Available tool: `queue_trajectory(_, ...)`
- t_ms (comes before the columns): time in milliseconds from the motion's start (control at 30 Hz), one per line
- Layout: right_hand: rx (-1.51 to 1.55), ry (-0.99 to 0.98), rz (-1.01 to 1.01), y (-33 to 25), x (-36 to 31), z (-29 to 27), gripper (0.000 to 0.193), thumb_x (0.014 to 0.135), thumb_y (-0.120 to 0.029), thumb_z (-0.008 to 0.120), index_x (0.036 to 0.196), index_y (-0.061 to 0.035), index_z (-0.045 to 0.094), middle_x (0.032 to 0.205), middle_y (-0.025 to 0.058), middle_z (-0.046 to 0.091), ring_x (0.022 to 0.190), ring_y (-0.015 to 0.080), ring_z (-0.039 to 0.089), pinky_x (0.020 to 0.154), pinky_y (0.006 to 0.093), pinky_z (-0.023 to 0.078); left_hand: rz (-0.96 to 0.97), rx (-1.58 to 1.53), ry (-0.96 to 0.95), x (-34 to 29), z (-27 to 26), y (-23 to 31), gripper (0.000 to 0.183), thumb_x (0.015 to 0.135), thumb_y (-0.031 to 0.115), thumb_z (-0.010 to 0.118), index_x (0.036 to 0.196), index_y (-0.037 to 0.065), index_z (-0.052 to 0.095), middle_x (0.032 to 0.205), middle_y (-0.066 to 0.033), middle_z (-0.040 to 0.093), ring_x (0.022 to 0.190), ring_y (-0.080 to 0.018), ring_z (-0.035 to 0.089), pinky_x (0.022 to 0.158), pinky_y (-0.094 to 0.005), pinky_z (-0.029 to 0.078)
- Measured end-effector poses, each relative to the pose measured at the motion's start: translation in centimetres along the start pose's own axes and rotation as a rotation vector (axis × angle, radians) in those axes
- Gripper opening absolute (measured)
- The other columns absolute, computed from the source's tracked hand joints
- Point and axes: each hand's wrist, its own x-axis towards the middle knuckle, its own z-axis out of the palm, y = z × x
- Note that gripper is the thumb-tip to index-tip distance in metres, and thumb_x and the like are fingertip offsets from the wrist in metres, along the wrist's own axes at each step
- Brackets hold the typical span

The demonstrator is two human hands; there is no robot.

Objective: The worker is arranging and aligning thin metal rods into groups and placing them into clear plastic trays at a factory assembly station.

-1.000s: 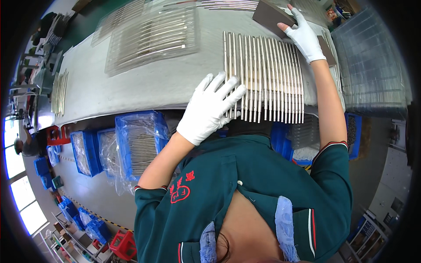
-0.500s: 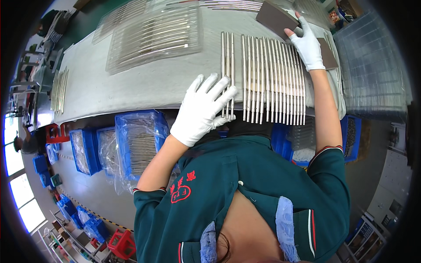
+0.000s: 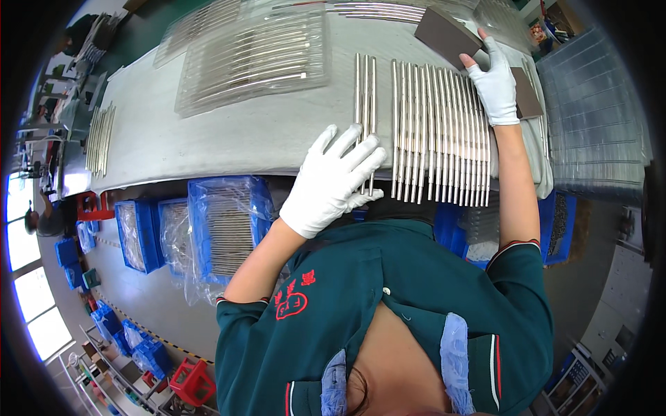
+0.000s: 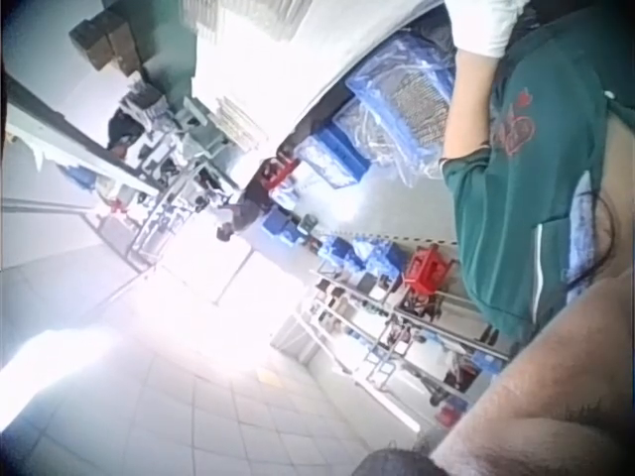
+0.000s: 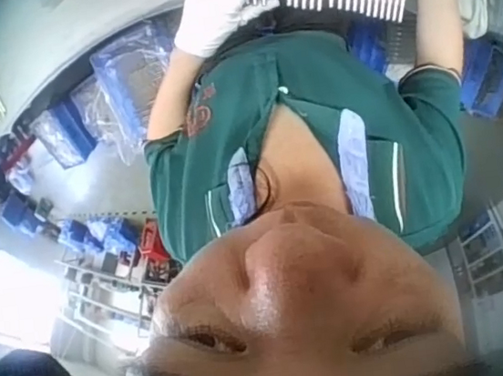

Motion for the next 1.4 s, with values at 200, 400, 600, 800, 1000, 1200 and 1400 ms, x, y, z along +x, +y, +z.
queue_trajectory(200,-0.028,0.013,-0.074,-0.6,-0.1,0.0,0.061,0.079,-0.033,0.070,0.133,-0.0186,0.047,0.123,0.0146,0.058,0.108,0.0273,0.058,0.092,0.0340,0.044,0.021,0.018,0.035,0.2,0.8,-0.4,0.061,0.069,0.041,0.069,0.120,0.012,0.054,0.121,-0.0104,0.055,0.117,-0.0327,0.048,0.099,-0.0500,0.035)
queue_trajectory(400,0.112,-0.052,0.084,-0.6,-0.5,-0.4,0.056,0.081,-0.025,0.070,0.132,-0.0172,0.049,0.123,0.0124,0.058,0.099,0.0198,0.063,0.087,0.0290,0.047,0.057,0.032,0.042,0.4,0.5,0.0,0.060,0.068,0.045,0.067,0.117,0.013,0.055,0.120,-0.0093,0.055,0.115,-0.0318,0.049,0.098,-0.0494,0.036)
queue_trajectory(600,0.180,-0.144,-0.072,-4.7,-2.4,-1.8,0.061,0.082,-0.018,0.069,0.137,-0.0187,0.043,0.130,0.0083,0.054,0.110,0.0161,0.057,0.093,0.0277,0.044,0.049,0.023,0.066,0.6,0.5,0.3,0.056,0.066,0.039,0.070,0.111,0.012,0.054,0.113,-0.0063,0.053,0.113,-0.0266,0.049,0.098,-0.0444,0.038)
queue_trajectory(800,0.214,-0.215,-0.063,-4.4,-2.7,-2.1,0.059,0.080,-0.017,0.069,0.134,-0.0256,0.047,0.120,0.0110,0.059,0.099,0.0196,0.063,0.086,0.0279,0.047,0.087,-0.012,0.092,0.5,0.7,0.2,0.055,0.065,0.039,0.070,0.110,0.010,0.054,0.111,-0.0078,0.054,0.113,-0.0270,0.049,0.097,-0.0446,0.038)
queue_trajectory(1000,0.730,-0.411,0.014,-7.2,-3.3,-4.5,0.059,0.081,-0.013,0.069,0.135,-0.0139,0.047,0.133,0.0047,0.051,0.115,0.0126,0.050,0.097,0.0268,0.040,0.094,-0.148,0.067,0.3,-0.2,0.7,0.053,0.066,0.044,0.065,0.103,0.008,0.056,0.112,-0.0114,0.056,0.108,-0.0302,0.054,0.094,-0.0409,0.043)
queue_trajectory(1200,0.606,-0.670,-0.174,-11.9,-4.1,-2.7,0.050,0.081,-0.004,0.064,0.128,-0.0182,0.054,0.124,0.0082,0.059,0.111,0.0153,0.055,0.097,0.0261,0.041,0.130,-0.156,0.092,0.9,-0.5,1.0,0.050,0.070,0.042,0.064,0.101,0.004,0.054,0.107,-0.0136,0.055,0.106,-0.0316,0.054,0.093,-0.0395,0.044)
queue_trajectory(1400,0.685,-0.751,0.148,-9.0,-3.2,-5.3,0.051,0.082,0.000,0.063,0.130,-0.0100,0.052,0.125,0.0013,0.057,0.111,0.0136,0.054,0.098,0.0274,0.042,0.122,-0.203,0.164,1.1,-0.6,1.0,0.052,0.067,0.045,0.065,0.099,0.004,0.055,0.105,-0.0147,0.057,0.101,-0.0328,0.057,0.089,-0.0400,0.047)
